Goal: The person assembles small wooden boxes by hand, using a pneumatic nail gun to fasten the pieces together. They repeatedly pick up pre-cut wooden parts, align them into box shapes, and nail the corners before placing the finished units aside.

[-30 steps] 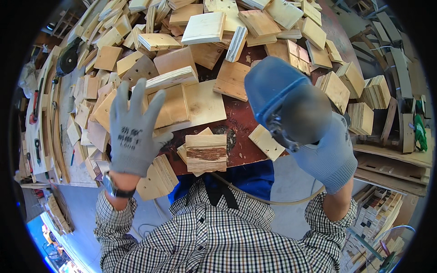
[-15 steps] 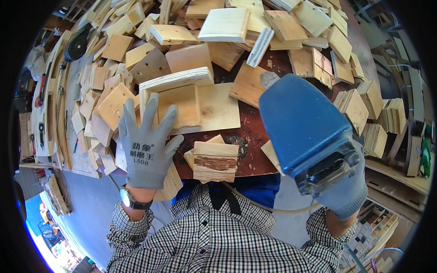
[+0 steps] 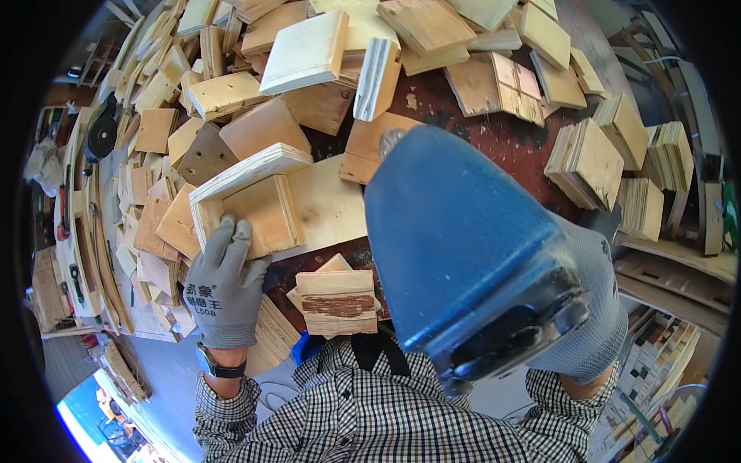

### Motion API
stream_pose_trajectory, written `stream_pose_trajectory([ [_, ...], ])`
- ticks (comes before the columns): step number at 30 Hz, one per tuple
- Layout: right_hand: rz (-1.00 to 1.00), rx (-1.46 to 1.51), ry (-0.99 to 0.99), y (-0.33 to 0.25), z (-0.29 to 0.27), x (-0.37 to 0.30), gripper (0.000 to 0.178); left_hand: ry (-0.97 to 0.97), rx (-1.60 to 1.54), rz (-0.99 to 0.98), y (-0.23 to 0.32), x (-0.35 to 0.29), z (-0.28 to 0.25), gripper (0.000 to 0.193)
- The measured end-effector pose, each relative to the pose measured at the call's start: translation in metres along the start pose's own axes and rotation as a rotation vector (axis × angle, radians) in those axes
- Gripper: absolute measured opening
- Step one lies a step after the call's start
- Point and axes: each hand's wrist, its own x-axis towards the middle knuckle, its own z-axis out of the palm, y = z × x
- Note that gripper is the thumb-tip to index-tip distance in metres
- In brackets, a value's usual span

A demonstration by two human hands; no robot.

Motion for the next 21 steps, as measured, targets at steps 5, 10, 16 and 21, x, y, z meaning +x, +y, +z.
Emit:
stream_pose_trajectory([
  [5,-0.032,0.010,-0.042,-0.011,-0.003,0.015,0.038,0.016,-0.001,-0.020,0.000,-0.003,-0.004,0.050],
  [10,-0.111,0.052,-0.185,-0.059,-0.001,0.053,0.037,0.023,0.005,0.013,-0.006,-0.006,0.002,0.047],
  [16,0.210,-0.044,-0.672,-0.144,0.041,0.120,0.030,0.045,-0.012,0.002,-0.005,-0.005,0.011,0.039],
  [21,0.087,-0.080,-0.645,-0.150,0.059,0.130,0.026,0.087,-0.025,-0.014,-0.003,-0.005,0.016,0.034],
])
